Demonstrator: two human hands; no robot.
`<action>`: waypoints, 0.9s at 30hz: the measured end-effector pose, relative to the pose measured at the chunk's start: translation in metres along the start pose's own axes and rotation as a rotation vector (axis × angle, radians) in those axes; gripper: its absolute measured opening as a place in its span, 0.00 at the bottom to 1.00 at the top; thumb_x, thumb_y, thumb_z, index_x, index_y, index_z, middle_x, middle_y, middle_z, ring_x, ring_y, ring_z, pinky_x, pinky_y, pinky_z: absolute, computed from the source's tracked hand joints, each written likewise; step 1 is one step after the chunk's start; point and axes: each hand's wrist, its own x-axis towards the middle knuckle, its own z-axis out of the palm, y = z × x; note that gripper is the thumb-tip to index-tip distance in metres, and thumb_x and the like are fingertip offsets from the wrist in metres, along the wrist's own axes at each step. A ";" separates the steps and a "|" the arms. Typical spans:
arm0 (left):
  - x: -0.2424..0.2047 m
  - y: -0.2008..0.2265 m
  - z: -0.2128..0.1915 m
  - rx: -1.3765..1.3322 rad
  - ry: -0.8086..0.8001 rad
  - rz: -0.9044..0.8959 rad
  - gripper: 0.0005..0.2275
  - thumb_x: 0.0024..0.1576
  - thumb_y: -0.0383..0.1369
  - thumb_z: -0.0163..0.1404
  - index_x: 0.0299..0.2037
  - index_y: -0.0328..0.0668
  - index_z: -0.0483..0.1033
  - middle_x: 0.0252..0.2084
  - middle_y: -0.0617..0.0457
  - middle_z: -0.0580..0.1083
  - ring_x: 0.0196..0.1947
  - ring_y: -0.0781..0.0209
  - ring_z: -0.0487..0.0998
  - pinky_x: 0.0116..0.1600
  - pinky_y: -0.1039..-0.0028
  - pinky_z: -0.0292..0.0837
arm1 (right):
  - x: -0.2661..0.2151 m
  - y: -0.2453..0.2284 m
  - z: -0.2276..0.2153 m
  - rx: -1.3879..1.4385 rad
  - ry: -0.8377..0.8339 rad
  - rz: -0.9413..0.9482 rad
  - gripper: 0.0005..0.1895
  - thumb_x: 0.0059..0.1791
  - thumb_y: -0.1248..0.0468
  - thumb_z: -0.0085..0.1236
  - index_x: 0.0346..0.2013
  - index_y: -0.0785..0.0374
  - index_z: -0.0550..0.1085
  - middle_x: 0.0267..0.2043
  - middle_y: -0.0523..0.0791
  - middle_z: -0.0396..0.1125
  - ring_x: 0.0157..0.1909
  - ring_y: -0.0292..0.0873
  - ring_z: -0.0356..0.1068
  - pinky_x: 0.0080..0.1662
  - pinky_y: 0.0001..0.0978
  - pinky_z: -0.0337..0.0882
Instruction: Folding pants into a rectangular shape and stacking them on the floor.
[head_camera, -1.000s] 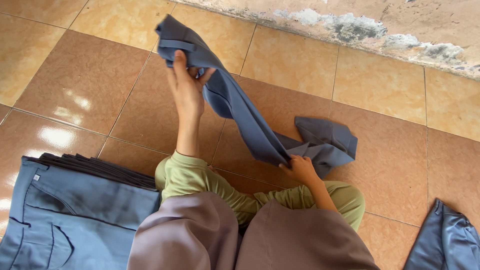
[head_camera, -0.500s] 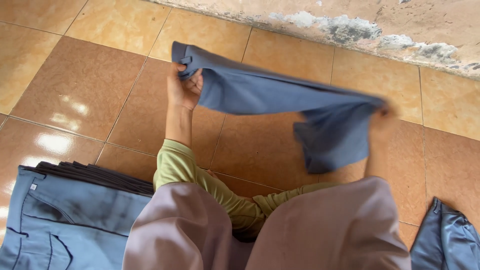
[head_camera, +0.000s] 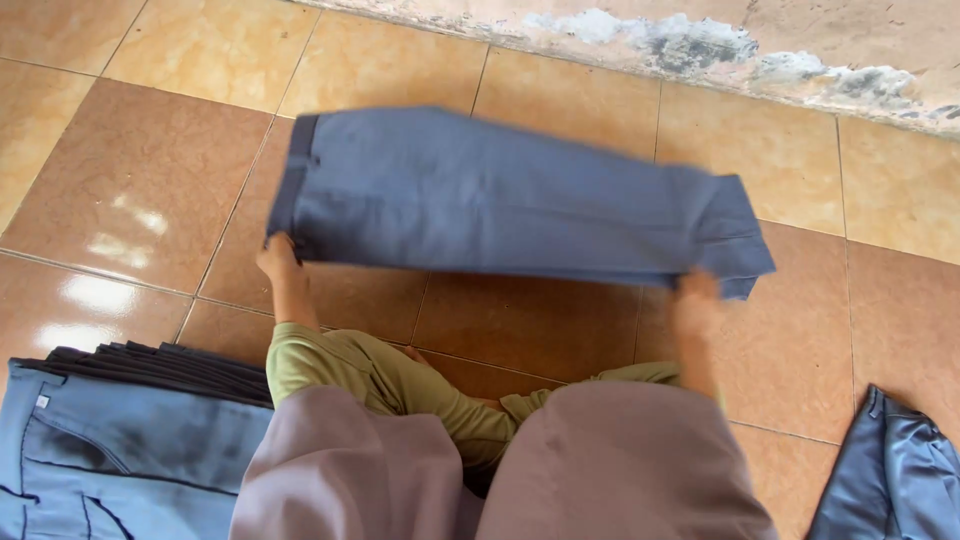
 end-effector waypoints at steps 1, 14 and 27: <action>-0.023 -0.009 -0.002 0.002 -0.002 0.001 0.15 0.36 0.25 0.46 0.35 0.41 0.74 0.35 0.49 0.69 0.22 0.55 0.71 0.20 0.70 0.66 | -0.024 -0.019 0.008 0.000 -0.001 0.002 0.20 0.34 0.56 0.72 0.38 0.54 0.80 0.42 0.44 0.73 0.47 0.45 0.72 0.51 0.37 0.74; -0.285 -0.138 0.063 1.445 -0.812 0.698 0.23 0.46 0.39 0.61 0.52 0.46 0.72 0.63 0.38 0.59 0.57 0.35 0.71 0.51 0.49 0.76 | -0.040 -0.085 -0.042 0.170 -0.762 -0.078 0.13 0.51 0.59 0.54 0.48 0.55 0.78 0.68 0.49 0.61 0.67 0.52 0.65 0.52 0.37 0.80; -0.141 -0.081 0.026 1.991 -0.377 0.546 0.23 0.60 0.33 0.27 0.54 0.52 0.78 0.52 0.54 0.79 0.50 0.53 0.81 0.48 0.60 0.59 | -0.034 -0.081 -0.021 -0.040 -0.998 0.245 0.20 0.50 0.63 0.42 0.48 0.60 0.80 0.82 0.47 0.39 0.80 0.54 0.42 0.51 0.50 0.70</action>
